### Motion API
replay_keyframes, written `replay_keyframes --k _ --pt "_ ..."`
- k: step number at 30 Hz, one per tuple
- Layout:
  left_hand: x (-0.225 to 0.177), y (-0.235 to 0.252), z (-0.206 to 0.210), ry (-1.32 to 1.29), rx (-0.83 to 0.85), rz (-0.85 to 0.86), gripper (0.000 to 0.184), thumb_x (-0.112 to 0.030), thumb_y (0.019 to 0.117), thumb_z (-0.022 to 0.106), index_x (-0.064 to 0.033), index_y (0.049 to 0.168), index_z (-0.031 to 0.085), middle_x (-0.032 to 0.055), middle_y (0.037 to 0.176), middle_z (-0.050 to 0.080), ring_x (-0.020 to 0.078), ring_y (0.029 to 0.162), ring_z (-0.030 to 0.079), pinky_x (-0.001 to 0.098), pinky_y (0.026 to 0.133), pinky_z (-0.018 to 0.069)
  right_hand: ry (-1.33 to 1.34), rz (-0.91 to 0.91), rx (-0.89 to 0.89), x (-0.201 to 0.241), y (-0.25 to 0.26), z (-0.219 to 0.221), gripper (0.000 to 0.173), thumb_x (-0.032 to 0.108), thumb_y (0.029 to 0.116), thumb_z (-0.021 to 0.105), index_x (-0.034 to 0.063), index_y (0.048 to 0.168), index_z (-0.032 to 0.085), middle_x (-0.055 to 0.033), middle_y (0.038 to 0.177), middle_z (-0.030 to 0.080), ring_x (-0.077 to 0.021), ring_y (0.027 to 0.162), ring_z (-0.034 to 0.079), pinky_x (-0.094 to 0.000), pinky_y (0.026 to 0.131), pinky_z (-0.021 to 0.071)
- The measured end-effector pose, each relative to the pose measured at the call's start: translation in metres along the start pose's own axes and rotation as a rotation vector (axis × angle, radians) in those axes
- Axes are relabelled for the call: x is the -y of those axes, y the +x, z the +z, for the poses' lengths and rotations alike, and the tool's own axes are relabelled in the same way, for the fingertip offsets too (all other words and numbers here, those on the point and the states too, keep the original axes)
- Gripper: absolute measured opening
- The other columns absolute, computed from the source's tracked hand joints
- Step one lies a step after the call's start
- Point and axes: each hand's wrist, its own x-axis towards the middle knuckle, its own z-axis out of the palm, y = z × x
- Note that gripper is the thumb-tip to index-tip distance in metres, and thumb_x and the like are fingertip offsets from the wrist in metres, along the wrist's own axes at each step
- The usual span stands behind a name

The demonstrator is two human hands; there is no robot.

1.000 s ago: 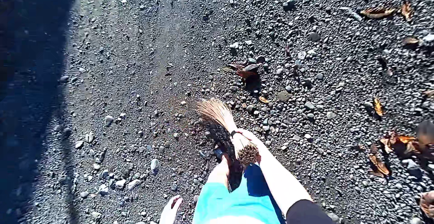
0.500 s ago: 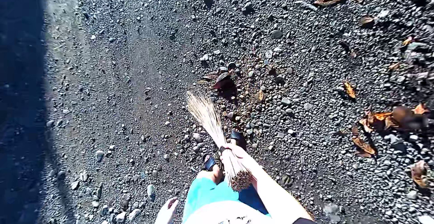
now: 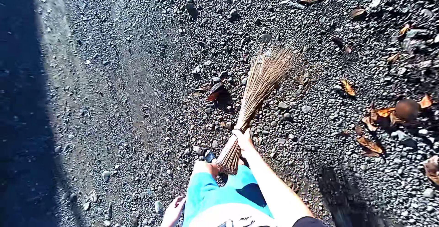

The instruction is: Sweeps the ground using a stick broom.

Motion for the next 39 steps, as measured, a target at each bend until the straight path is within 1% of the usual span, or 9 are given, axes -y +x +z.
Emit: replay_keyframes --k 3,7,11,15,21,27,32,34,39 --pt "-0.004 0.01 -0.014 0.024 0.011 -0.036 0.043 -0.026 0.1075 0.056 0.0013 0.141 0.056 0.0266 0.135 0.062 0.0383 0.123 0.062 0.054 0.107 0.0456 0.034 0.143 0.298 0.001 0.002 0.048 0.076 0.014 0.1032 0.057 0.0107 0.162 0.01 -0.0207 0.124 0.057 -0.0232 0.09 0.065 -0.0392 0.078 0.0569" --pt "-0.035 0.041 -0.039 0.049 -0.01 -0.04 0.044 -0.026 0.1077 0.055 0.0003 0.143 0.054 0.0269 0.134 0.062 0.0384 0.12 0.063 0.054 0.103 0.0476 -0.141 0.299 0.582 -0.011 0.041 0.092 0.048 0.017 0.1078 0.049 0.0076 0.152 0.034 -0.0145 0.11 0.061 -0.0202 0.084 0.062 -0.0381 0.076 0.055" --pt "-0.087 0.068 -0.063 0.122 0.075 0.009 0.043 -0.022 0.1089 0.053 0.0022 0.145 0.052 0.0273 0.14 0.058 0.0388 0.126 0.059 0.051 0.108 0.0443 -0.145 0.368 0.337 -0.006 0.059 0.071 0.029 0.019 0.107 0.052 -0.0001 0.128 0.057 -0.0108 0.096 0.065 -0.0162 0.076 0.063 -0.034 0.072 0.0546" --pt "-0.125 0.107 -0.103 0.077 0.093 0.079 0.042 -0.021 0.1086 0.053 0.0017 0.144 0.052 0.026 0.137 0.06 0.0356 0.123 0.062 0.0493 0.106 0.0475 -0.118 0.201 -0.11 0.035 0.077 0.019 0.041 0.017 0.1061 0.055 -0.0051 0.14 0.049 -0.0218 0.121 0.062 -0.0242 0.101 0.063 -0.0402 0.091 0.052" --pt "-0.151 0.141 -0.163 0.024 0.078 0.066 0.04 -0.02 0.1094 0.051 0.0009 0.143 0.053 0.0264 0.137 0.059 0.0353 0.119 0.063 0.0493 0.101 0.0493 -0.067 0.05 -0.175 0.056 0.064 0.086 0.086 0.015 0.1052 0.056 0.0081 0.163 -0.007 -0.0279 0.161 0.029 -0.0344 0.138 0.048 -0.0473 0.111 0.0431" --pt "-0.157 0.165 -0.203 0.045 0.095 0.012 0.04 -0.021 0.1091 0.052 0.0009 0.142 0.053 0.0261 0.136 0.06 0.0351 0.121 0.061 0.0492 0.104 0.0475 -0.107 0.343 0.385 0.05 0.045 0.165 0.062 0.018 0.1078 0.046 0.0173 0.163 0.016 -0.0137 0.103 0.062 -0.0207 0.071 0.063 -0.0382 0.065 0.0565" --pt "-0.168 0.172 -0.221 0.006 0.079 0.049 0.04 -0.019 0.1088 0.052 0.0033 0.143 0.052 0.0267 0.137 0.059 0.0345 0.12 0.062 0.0482 0.103 0.0482 -0.466 0.286 0.375 0.071 0.12 0.218 0.041 0.016 0.1055 0.055 0.0032 0.144 0.046 -0.0174 0.122 0.06 -0.0219 0.1 0.062 -0.0402 0.088 0.0525" --pt "-0.168 0.175 -0.225 -0.033 0.066 0.061 0.041 -0.019 0.1092 0.051 0.0028 0.144 0.051 0.0264 0.14 0.057 0.0341 0.123 0.06 0.0479 0.104 0.0476 -0.37 0.147 0.162 0.086 0.146 0.214 0.054 0.01 0.1031 0.059 -0.0021 0.151 0.038 -0.0256 0.141 0.053 -0.0288 0.123 0.058 -0.0423 0.104 0.0467" --pt "-0.145 0.173 -0.216 -0.068 0.081 0.009 0.041 -0.02 0.1095 0.051 0.0021 0.143 0.052 0.0269 0.136 0.059 0.0335 0.116 0.062 0.0474 0.098 0.0496 -0.188 -0.102 -0.15 0.082 0.163 0.213 0.096 0.009 0.0976 0.067 0.015 0.165 -0.001 -0.0298 0.155 0.038 -0.0388 0.13 0.055 -0.0516 0.105 0.0489"
